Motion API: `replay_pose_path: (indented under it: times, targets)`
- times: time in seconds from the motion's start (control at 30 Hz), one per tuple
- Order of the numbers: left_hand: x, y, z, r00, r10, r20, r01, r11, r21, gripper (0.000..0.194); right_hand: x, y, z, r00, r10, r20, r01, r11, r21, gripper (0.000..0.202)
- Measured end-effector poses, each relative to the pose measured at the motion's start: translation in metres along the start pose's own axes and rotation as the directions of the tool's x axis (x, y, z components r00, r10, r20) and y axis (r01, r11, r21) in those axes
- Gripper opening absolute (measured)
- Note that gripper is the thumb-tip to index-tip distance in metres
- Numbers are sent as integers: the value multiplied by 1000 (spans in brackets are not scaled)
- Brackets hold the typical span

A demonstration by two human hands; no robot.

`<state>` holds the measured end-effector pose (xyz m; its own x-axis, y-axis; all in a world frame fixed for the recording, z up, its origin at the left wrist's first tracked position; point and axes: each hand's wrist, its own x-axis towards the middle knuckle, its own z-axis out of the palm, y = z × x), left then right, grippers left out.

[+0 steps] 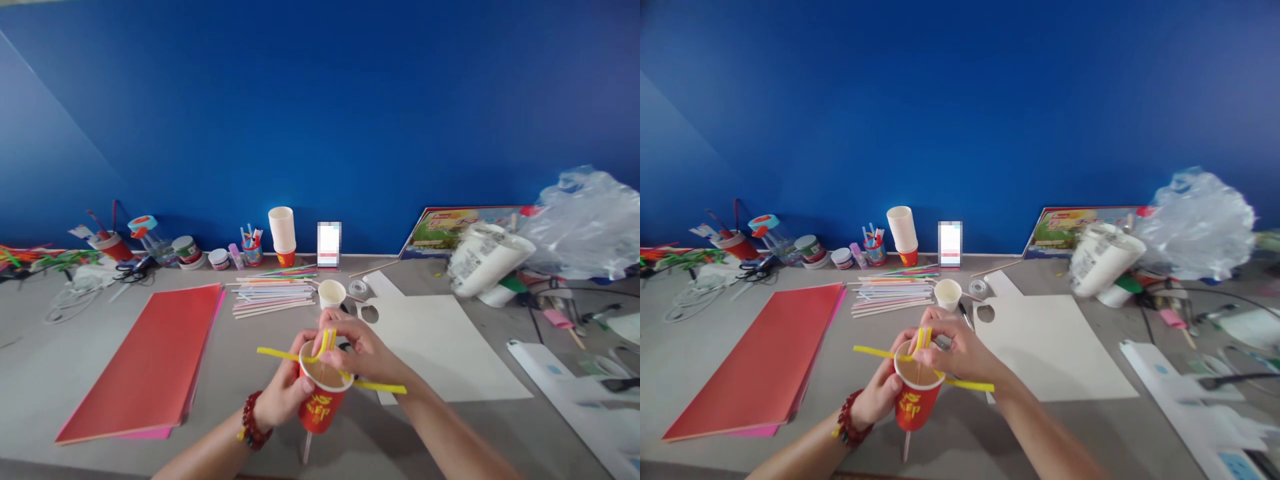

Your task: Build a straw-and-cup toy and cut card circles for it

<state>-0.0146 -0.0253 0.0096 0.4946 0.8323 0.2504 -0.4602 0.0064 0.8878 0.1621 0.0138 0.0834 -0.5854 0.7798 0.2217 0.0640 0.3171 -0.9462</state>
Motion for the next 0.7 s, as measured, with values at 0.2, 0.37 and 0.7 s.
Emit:
replay_pose_path:
  times: [0.2,0.37,0.7]
  targets:
    - [0,-1,1,1000,21,3,-21,999,-30,61,1,-2,2,1000,15,21,-13,996,-86,5]
    - [-1,1,3,1000,5,-6,-5,999,-42,60,2,-1,0,999,25,34,-22,997,-77,7]
    - [-1,0,4,1000,13,-24,-15,996,-93,58,1,0,0,998,5,69,-7,1000,21,10]
